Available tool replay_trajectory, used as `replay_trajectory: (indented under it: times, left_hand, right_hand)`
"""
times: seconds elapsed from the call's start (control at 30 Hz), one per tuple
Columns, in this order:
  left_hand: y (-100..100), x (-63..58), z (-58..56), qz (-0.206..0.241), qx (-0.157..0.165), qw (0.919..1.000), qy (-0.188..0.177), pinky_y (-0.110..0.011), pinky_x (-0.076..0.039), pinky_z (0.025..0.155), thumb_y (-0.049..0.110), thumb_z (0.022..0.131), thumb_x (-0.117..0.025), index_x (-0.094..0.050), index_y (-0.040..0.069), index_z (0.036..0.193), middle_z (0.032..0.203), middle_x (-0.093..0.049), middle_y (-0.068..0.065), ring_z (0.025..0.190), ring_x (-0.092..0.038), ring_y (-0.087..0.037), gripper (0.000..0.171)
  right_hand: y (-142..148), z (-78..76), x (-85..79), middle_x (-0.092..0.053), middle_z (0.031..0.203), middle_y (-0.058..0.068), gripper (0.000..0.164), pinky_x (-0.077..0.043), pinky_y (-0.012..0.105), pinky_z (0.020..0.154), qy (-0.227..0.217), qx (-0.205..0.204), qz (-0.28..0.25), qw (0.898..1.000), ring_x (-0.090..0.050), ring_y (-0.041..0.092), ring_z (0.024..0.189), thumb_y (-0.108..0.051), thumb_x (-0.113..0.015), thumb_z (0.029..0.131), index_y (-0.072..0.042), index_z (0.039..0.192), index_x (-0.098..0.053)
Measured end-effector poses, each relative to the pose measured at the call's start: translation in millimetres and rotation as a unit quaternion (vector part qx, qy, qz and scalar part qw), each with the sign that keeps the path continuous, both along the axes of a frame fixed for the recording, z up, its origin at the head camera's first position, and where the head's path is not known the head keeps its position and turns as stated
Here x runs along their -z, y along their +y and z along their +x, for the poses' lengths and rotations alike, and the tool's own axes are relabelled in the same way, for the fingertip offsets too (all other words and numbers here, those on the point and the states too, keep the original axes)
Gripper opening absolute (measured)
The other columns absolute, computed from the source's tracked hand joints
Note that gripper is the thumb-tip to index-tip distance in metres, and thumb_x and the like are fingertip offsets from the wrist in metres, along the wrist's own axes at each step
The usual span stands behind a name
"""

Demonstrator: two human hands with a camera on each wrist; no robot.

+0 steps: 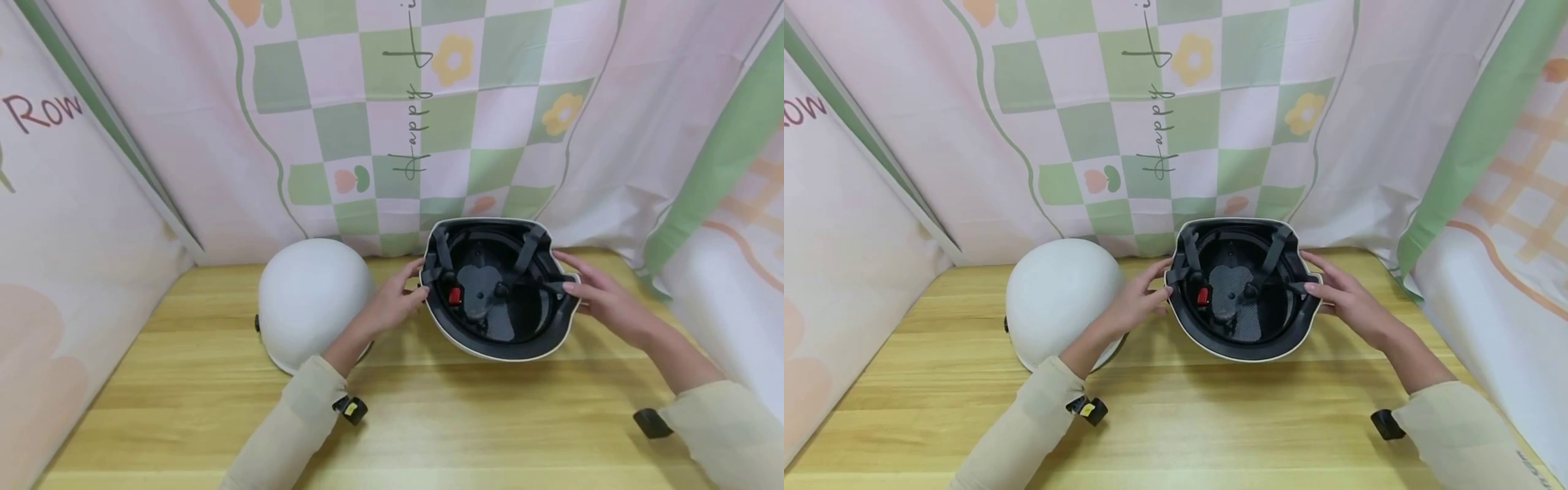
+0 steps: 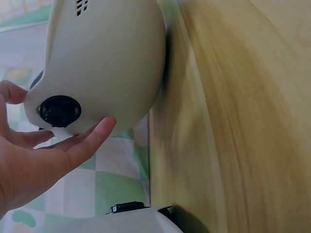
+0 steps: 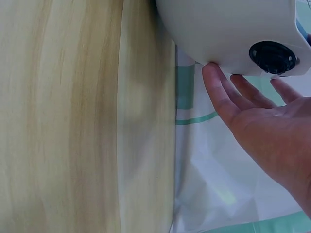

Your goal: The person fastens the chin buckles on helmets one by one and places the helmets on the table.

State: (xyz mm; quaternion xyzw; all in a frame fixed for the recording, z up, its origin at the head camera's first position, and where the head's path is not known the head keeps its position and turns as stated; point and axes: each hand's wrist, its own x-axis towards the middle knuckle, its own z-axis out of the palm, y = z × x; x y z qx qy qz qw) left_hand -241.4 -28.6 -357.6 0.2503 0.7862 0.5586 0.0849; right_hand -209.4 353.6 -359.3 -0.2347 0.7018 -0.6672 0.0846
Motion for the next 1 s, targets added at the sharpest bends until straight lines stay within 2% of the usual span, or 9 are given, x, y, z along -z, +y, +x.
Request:
replay_trajectory:
  times: [0.1,0.23,0.4,0.67,0.77,0.87,1.0]
  left_hand:
    - [0,2.5,-0.5,-0.010,0.006,0.9999,-0.008,-0.037,-0.057,0.072,0.013,0.098,-0.058,-0.028,0.011,0.158,0.152,-0.042,-0.017,0.093,-0.067,-0.044,0.068]
    - [0,5.9,-0.8,-0.024,0.003,0.9997,-0.009,-0.029,-0.054,0.069,0.016,0.097,-0.061,-0.024,0.013,0.160,0.155,-0.039,-0.013,0.096,-0.068,-0.038,0.073]
    - [0,3.9,0.1,-0.035,-0.002,0.9994,-0.006,-0.030,-0.055,0.072,0.019,0.097,-0.063,-0.026,0.017,0.160,0.155,-0.040,-0.008,0.103,-0.069,-0.027,0.073]
    - [0,3.4,-0.4,-0.032,-0.007,0.9993,0.016,-0.030,-0.057,0.077,0.017,0.094,-0.067,-0.037,0.015,0.155,0.150,-0.047,-0.011,0.112,-0.065,-0.030,0.069]
    - [1,3.2,-0.2,-0.021,-0.014,0.9997,-0.001,-0.034,-0.057,0.079,0.022,0.096,-0.067,-0.039,0.015,0.153,0.150,-0.046,-0.012,0.113,-0.065,-0.028,0.064]
    - [3,2.5,0.8,0.002,-0.023,0.9994,-0.026,-0.042,-0.057,0.084,0.026,0.099,-0.066,-0.040,0.013,0.152,0.150,-0.046,-0.014,0.111,-0.066,-0.027,0.060]
    - [5,2.8,1.5,0.032,-0.029,0.9981,-0.045,-0.051,-0.054,0.088,0.019,0.100,-0.064,-0.040,0.009,0.151,0.143,-0.051,-0.020,0.107,-0.067,-0.029,0.058]
  right_hand:
    - [0,1.8,-0.3,-0.062,0.131,-0.004,0.059,-0.054,0.027,0.087,-0.007,-0.019,-0.007,1.000,-0.065,0.012,0.109,0.002,-0.034,0.107,-0.016,0.161,-0.022]
    - [1,4.5,1.9,-0.063,0.129,-0.003,0.062,-0.055,0.028,0.087,-0.010,-0.032,-0.009,0.999,-0.066,0.013,0.109,0.004,-0.034,0.106,-0.017,0.162,-0.018]
    - [2,5.3,4.0,-0.063,0.129,-0.002,0.063,-0.055,0.028,0.087,-0.001,-0.030,-0.009,1.000,-0.066,0.013,0.109,0.006,-0.035,0.105,-0.016,0.162,-0.018]
    - [1,3.6,2.3,-0.061,0.134,-0.003,0.063,-0.054,0.028,0.089,0.001,-0.035,-0.018,0.999,-0.065,0.013,0.112,0.007,-0.034,0.105,-0.016,0.162,-0.019]
    - [2,1.9,3.6,-0.059,0.137,-0.001,0.063,-0.054,0.029,0.090,0.001,-0.061,-0.045,0.997,-0.063,0.015,0.114,0.009,-0.031,0.105,-0.015,0.162,-0.018]
    - [4,-0.4,6.3,-0.058,0.140,0.004,0.064,-0.052,0.032,0.094,-0.011,-0.119,-0.103,0.988,-0.062,0.018,0.118,0.011,-0.023,0.103,-0.013,0.162,-0.016]
    - [7,-3.6,10.8,-0.053,0.145,0.014,0.067,-0.046,0.038,0.103,-0.043,-0.218,-0.190,0.956,-0.057,0.025,0.126,0.011,-0.008,0.098,-0.010,0.162,-0.009]
